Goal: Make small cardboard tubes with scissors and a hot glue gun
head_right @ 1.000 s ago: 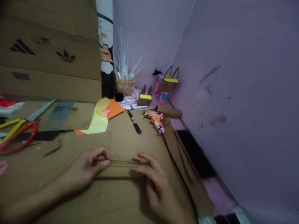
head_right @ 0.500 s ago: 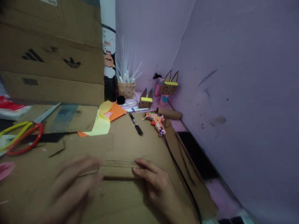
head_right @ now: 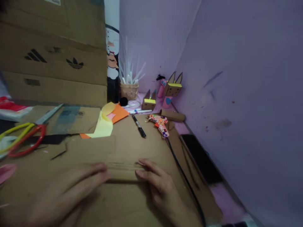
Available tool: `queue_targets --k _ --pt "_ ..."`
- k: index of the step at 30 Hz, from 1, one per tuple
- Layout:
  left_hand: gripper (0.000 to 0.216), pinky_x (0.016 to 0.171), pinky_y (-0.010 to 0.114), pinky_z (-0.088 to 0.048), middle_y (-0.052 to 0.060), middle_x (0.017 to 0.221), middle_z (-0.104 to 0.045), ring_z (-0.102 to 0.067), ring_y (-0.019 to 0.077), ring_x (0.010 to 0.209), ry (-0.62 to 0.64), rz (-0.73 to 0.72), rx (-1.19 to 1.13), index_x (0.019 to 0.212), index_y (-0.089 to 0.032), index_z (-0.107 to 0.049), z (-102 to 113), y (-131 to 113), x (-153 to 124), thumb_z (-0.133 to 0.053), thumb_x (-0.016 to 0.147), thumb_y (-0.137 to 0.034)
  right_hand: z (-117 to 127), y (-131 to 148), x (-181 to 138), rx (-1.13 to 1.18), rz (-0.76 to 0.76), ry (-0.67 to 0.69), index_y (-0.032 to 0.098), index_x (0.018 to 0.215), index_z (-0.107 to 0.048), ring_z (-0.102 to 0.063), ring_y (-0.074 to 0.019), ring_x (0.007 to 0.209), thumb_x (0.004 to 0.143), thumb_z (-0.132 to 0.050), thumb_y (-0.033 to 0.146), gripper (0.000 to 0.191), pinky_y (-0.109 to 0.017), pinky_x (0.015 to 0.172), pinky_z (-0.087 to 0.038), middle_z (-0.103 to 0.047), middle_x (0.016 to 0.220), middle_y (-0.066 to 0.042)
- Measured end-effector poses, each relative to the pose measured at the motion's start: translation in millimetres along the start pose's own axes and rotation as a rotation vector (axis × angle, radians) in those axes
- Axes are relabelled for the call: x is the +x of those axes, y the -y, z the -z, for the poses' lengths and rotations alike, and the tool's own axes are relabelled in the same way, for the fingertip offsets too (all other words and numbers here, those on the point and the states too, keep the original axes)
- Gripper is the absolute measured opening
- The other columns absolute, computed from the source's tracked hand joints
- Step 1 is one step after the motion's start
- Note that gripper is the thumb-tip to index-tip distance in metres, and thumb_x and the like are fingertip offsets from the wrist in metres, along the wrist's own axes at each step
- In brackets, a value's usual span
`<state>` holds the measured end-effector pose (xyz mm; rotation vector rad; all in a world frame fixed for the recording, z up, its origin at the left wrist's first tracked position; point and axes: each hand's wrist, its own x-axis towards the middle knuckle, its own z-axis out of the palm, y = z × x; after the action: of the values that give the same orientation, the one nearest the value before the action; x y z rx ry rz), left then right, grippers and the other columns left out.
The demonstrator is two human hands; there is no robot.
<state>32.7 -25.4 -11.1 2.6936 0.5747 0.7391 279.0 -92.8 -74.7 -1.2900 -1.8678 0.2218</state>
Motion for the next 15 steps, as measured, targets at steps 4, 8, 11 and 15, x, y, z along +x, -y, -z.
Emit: queue_targets --k 4,8,11,15 --pt "0.042 0.080 0.030 -0.050 0.012 0.105 -0.063 -0.057 0.0203 0.095 0.036 -0.227 0.301 0.114 -0.015 -0.054 -16.6 44.6 3.5 -0.033 0.081 0.000 -0.3 3.1 3.5 -0.025 -0.050 -0.015 0.023 0.094 -0.067 -0.066 -0.0131 0.079 0.081 -0.047 0.003 0.031 -0.022 0.064 -0.054 -0.062 0.096 -0.007" --pt "0.040 0.086 0.033 -0.046 0.010 0.100 -0.064 -0.056 0.0190 0.092 0.067 -0.302 0.334 0.112 -0.013 -0.054 -27.7 61.9 -1.7 -0.034 0.081 0.002 -0.2 0.6 5.7 -0.027 -0.056 -0.038 0.023 0.095 -0.064 -0.066 -0.0150 0.087 0.081 -0.045 0.002 0.031 -0.023 0.071 -0.054 -0.065 0.092 -0.006" --pt "0.040 0.085 0.031 -0.047 0.010 0.097 -0.065 -0.057 0.0182 0.091 -0.008 -0.288 0.314 0.113 -0.012 -0.053 -35.9 65.4 -5.3 -0.036 0.080 0.003 -0.9 -2.7 7.3 -0.022 -0.038 -0.060 0.023 0.096 -0.063 -0.067 -0.0141 0.084 0.082 -0.043 0.000 0.033 -0.021 0.071 -0.055 -0.069 0.089 -0.005" --pt "0.037 0.073 0.025 -0.049 0.010 0.091 -0.064 -0.060 0.0172 0.085 -0.113 -0.169 0.194 0.104 -0.012 -0.056 -42.0 61.8 -2.2 -0.036 0.077 0.004 -3.3 -4.6 12.3 -0.037 -0.097 -0.054 0.021 0.091 -0.063 -0.067 -0.0139 0.071 0.081 -0.041 0.002 0.032 -0.021 0.063 -0.054 -0.070 0.076 -0.003"
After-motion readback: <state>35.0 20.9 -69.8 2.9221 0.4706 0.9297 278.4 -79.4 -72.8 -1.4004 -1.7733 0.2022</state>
